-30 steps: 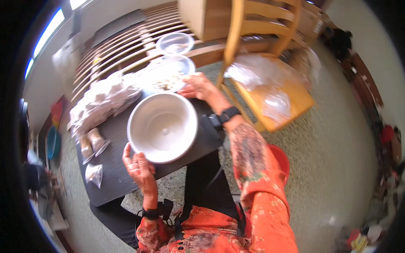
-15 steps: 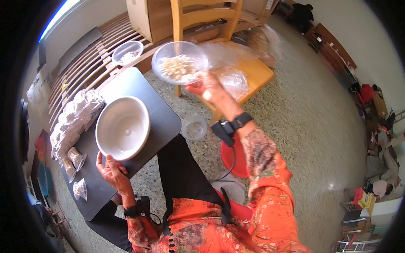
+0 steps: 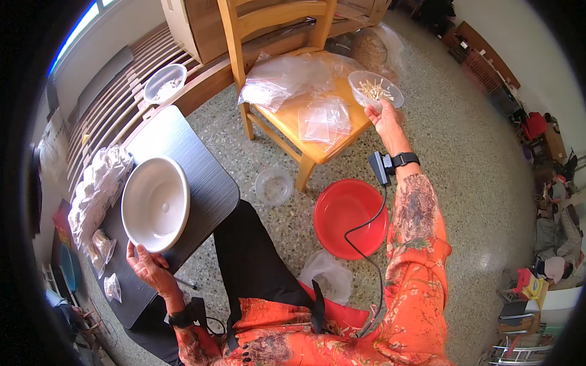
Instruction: Sorting and grouping cotton swabs into a bowl and plastic bags.
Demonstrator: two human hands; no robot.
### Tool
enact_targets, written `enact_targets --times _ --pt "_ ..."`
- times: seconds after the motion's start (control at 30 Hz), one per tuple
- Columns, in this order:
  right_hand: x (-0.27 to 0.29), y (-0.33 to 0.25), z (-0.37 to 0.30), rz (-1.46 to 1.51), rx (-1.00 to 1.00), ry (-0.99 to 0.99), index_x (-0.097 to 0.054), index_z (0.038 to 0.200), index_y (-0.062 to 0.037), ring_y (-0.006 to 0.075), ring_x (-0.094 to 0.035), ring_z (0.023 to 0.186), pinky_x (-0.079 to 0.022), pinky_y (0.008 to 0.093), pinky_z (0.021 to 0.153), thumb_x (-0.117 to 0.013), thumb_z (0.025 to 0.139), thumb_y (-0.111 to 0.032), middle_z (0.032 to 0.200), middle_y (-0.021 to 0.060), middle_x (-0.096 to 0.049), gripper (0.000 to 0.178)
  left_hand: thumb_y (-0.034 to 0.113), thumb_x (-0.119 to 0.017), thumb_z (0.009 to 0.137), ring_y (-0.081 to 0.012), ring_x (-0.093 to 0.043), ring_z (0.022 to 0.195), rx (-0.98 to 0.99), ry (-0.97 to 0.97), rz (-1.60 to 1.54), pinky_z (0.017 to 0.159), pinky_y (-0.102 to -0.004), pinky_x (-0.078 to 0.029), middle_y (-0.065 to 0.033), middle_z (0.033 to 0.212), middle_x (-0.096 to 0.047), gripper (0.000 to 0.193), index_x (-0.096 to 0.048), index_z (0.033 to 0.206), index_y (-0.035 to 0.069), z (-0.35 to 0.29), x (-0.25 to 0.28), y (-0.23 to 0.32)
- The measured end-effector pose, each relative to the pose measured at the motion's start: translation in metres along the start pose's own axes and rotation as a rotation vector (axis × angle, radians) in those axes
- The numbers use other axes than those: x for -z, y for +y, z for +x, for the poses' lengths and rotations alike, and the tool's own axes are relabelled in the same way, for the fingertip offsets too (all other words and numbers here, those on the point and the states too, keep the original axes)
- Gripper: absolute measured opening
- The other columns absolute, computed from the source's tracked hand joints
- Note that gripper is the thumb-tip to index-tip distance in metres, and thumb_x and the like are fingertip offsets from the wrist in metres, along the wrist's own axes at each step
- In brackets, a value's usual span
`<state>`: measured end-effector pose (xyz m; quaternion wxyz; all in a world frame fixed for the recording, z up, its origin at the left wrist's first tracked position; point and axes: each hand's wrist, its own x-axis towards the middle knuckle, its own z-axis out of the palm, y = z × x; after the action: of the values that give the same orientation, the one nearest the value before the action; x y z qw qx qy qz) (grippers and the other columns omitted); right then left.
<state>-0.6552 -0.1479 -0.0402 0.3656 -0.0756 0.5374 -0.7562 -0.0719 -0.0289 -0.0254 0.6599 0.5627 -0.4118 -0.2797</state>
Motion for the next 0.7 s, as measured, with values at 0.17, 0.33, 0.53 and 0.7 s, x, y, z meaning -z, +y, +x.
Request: enact_targets --times 0.17,0.33,0.53,0.7 --pt "-0.007 0.022 0.019 -0.038 0.055 0.070 -0.045 0.110 0.0041 0.0297 -0.063 0.071 -0.059 0.0377 0.059 -0.064 0.083 -0.008 0.096 0.0200 -0.057 0.035 0.025 -0.048 0.097 -0.0020 -0.034 0.044 -0.029 -0.006 0.032 0.041 -0.0165 -0.025 0.0011 0.059 -0.047 0.044 -0.035 0.127 -0.003 0.001 0.011 -0.009" --pt "0.008 0.032 0.038 -0.017 0.016 0.056 -0.047 0.111 0.0038 0.0288 -0.063 0.066 -0.059 0.0379 0.058 -0.063 0.085 -0.009 0.092 0.0191 -0.058 0.034 0.023 -0.047 0.097 -0.0019 -0.033 0.044 0.002 0.018 -0.032 0.040 -0.0166 -0.023 0.0006 0.063 -0.049 0.040 -0.037 0.126 -0.001 0.000 0.007 -0.005" --pt "0.010 0.031 0.053 -0.033 -0.043 -0.097 -0.045 0.113 0.0025 0.0290 -0.063 0.066 -0.059 0.0378 0.061 -0.066 0.085 -0.016 0.091 0.0188 -0.059 0.040 0.025 -0.047 0.097 -0.0033 -0.035 0.044 0.017 0.028 0.081 0.040 -0.0173 -0.024 0.0016 0.058 -0.047 0.039 -0.038 0.125 0.000 0.000 0.000 0.005" --pt "0.010 0.024 0.032 -0.089 -0.115 -0.089 -0.047 0.107 0.0019 0.0222 -0.060 0.055 -0.056 0.0329 0.052 -0.064 0.087 -0.025 0.079 0.0159 -0.061 0.038 0.027 -0.048 0.097 -0.0033 -0.037 0.047 0.039 0.060 0.054 0.040 -0.0164 -0.026 0.0020 0.060 -0.042 0.038 -0.042 0.123 0.001 -0.001 -0.011 0.008"
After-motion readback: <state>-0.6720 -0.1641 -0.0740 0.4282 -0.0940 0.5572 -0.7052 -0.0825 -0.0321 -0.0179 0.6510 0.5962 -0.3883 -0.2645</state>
